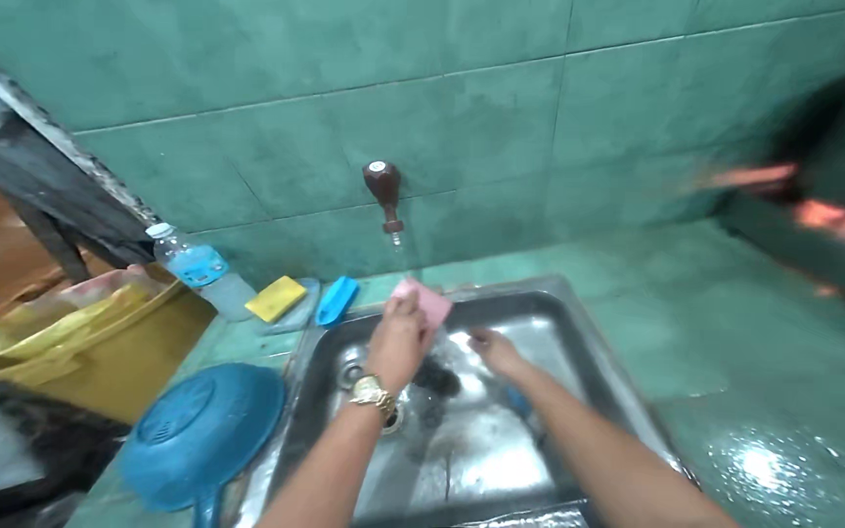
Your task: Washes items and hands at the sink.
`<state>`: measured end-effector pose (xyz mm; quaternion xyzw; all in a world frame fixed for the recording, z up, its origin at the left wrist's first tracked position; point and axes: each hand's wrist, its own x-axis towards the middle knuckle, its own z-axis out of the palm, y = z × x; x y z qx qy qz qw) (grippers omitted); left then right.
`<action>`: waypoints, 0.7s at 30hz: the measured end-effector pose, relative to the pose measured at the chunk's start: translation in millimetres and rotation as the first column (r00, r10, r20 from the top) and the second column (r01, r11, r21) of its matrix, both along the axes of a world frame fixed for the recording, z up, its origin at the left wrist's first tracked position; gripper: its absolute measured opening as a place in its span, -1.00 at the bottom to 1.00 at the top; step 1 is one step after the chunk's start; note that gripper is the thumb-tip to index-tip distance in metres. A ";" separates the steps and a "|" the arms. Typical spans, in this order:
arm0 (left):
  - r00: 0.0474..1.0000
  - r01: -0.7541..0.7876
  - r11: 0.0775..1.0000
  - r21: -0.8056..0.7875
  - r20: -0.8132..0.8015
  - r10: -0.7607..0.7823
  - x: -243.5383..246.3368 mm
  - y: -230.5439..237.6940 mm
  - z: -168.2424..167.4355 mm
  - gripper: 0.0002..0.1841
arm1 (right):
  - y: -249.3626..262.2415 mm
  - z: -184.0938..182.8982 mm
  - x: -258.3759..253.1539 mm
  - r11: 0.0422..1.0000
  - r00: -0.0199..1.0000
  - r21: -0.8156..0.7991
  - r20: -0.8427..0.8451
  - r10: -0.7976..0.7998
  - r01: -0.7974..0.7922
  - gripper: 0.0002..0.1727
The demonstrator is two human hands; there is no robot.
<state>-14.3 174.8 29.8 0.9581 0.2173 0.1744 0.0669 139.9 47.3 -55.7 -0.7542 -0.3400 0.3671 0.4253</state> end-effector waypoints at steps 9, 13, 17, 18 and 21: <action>0.906 0.083 0.424 -0.902 0.246 0.345 56.0 -10.9 -39.7 -0.75 | -5.2 32.7 32.3 0.920 0.749 0.099 -0.616 -0.242 0.379 -0.53; 0.934 0.158 0.509 -0.846 0.296 0.202 90.5 -20.1 -36.2 -0.72 | -3.2 51.4 72.8 0.906 0.847 0.049 -0.381 -0.372 0.420 -0.66; 0.845 0.218 0.253 -0.943 0.312 0.435 87.6 -4.8 -28.5 -0.64 | -4.9 60.0 137.0 0.884 0.878 0.037 -0.138 -0.458 0.467 -0.62; 0.791 0.258 0.106 -0.960 0.273 0.547 82.0 3.1 -29.0 -0.63 | -7.2 59.7 155.2 0.876 0.874 0.031 -0.097 -0.477 0.482 -0.53; 0.652 0.435 -0.165 -0.885 0.183 0.736 63.5 27.4 -34.7 -0.54 | -14.4 52.9 200.1 0.847 0.845 -0.004 0.081 -0.529 0.531 -0.39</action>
